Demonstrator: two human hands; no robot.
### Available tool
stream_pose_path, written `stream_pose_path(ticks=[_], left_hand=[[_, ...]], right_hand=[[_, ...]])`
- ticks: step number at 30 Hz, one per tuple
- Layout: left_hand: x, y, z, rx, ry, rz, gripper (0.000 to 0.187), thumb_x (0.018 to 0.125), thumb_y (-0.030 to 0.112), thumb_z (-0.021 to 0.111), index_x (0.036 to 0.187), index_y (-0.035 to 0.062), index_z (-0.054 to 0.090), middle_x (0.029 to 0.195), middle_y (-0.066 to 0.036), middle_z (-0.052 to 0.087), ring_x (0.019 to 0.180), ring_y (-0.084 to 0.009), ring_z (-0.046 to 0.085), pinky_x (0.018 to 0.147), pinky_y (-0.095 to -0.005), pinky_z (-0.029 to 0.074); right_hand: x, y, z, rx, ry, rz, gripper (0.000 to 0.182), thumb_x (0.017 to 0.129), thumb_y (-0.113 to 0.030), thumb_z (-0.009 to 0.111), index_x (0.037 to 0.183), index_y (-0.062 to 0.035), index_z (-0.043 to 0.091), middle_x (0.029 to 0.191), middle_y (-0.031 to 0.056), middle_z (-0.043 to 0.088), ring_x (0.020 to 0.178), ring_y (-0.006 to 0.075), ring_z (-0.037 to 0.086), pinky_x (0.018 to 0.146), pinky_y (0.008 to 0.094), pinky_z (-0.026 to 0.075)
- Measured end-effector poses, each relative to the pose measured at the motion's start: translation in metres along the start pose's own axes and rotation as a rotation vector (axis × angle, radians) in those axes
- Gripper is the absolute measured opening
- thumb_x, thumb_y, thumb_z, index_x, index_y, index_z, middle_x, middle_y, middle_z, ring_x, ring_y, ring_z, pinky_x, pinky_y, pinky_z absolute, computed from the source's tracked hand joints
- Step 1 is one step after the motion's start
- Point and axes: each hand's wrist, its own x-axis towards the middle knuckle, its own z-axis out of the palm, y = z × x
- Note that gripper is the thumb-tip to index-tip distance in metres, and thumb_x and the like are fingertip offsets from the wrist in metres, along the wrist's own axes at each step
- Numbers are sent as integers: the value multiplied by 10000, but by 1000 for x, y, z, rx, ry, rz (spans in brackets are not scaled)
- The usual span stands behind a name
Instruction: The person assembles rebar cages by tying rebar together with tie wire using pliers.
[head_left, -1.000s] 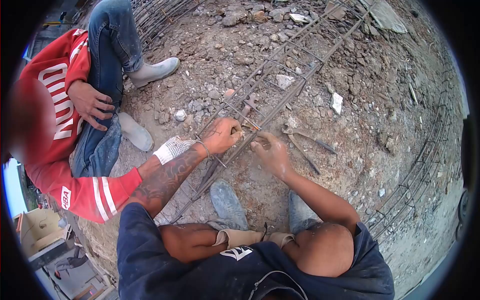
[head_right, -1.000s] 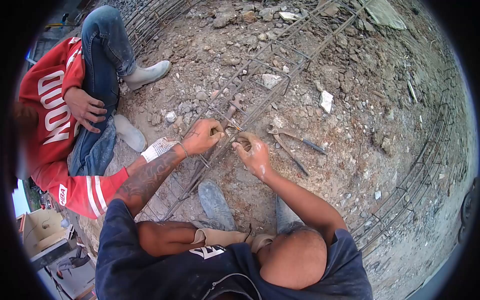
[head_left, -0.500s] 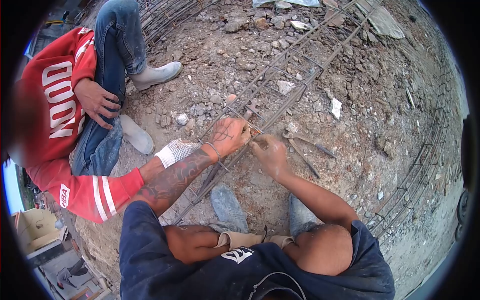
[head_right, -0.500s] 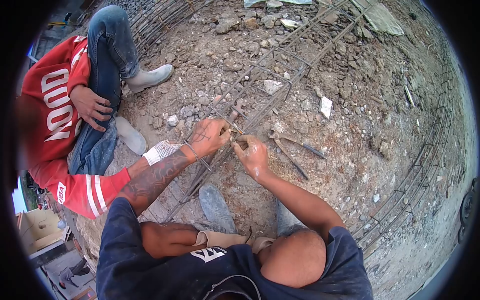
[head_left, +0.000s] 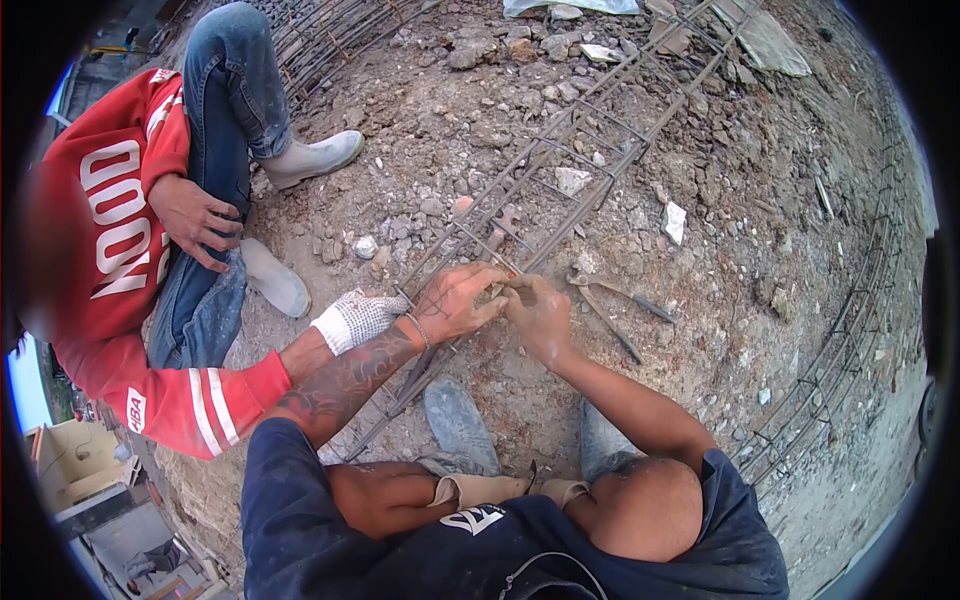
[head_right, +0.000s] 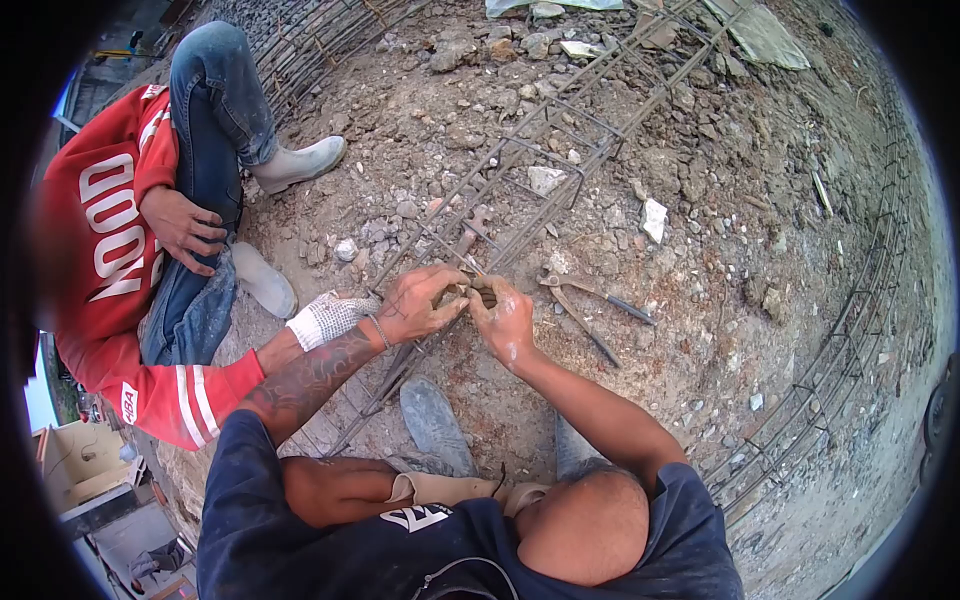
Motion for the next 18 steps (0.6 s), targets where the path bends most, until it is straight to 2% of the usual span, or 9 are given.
stream_pose_path(ticks=[3,5,6,8,12,15,17,18], left_hand=[[3,-6,-1,-38,-82,105,213,783,126,679,969,35,626,919,-131,644,833,-274,646,740,-339,520],[8,-6,0,-142,-261,-205,236,808,127,664,1015,23,618,936,-127,653,845,-240,653,742,-329,521],[6,-6,1,-143,-260,-206,236,808,127,664,1015,23,618,936,-127,653,845,-240,653,742,-329,521],[1,-7,6,-462,-234,-405,208,832,126,648,1004,11,637,961,-126,660,853,-199,655,749,-314,517],[-3,-10,9,-355,-201,-416,179,848,126,637,977,3,655,969,-125,667,852,-178,650,747,-310,516],[3,-11,7,-334,-234,-386,171,831,121,647,958,9,667,956,-129,668,827,-217,659,735,-318,518],[2,-15,11,-123,-200,-144,174,814,113,645,961,22,664,931,-129,665,808,-275,654,715,-331,520],[1,-16,12,-126,-201,-145,174,814,113,645,961,22,664,931,-129,665,808,-275,654,715,-331,520]], right_hand=[[-2,9,2,-15,31,-2,164,813,-57,623,966,3,614,845,154,668,756,218,677,695,321,528],[-1,7,-2,-52,0,-82,152,827,-43,608,973,0,614,863,146,665,775,204,673,703,315,524],[-1,6,-3,-54,-1,-82,152,827,-43,608,973,0,614,863,146,665,775,204,673,703,315,524],[1,5,-5,5,-58,-1,153,833,-41,605,981,-2,610,870,139,661,791,196,670,718,308,521],[0,8,-5,25,-77,-3,146,838,-45,603,978,-3,607,855,134,659,786,192,669,713,300,519],[-1,6,-9,95,-78,-52,139,841,-47,604,974,-8,606,863,132,662,773,198,667,701,310,521],[-4,-8,-19,-16,-107,-112,126,841,-68,614,955,-15,611,883,140,659,757,234,667,677,327,519],[-4,-6,-20,-17,-107,-110,126,841,-68,614,955,-15,611,883,140,659,757,234,667,677,327,519]])
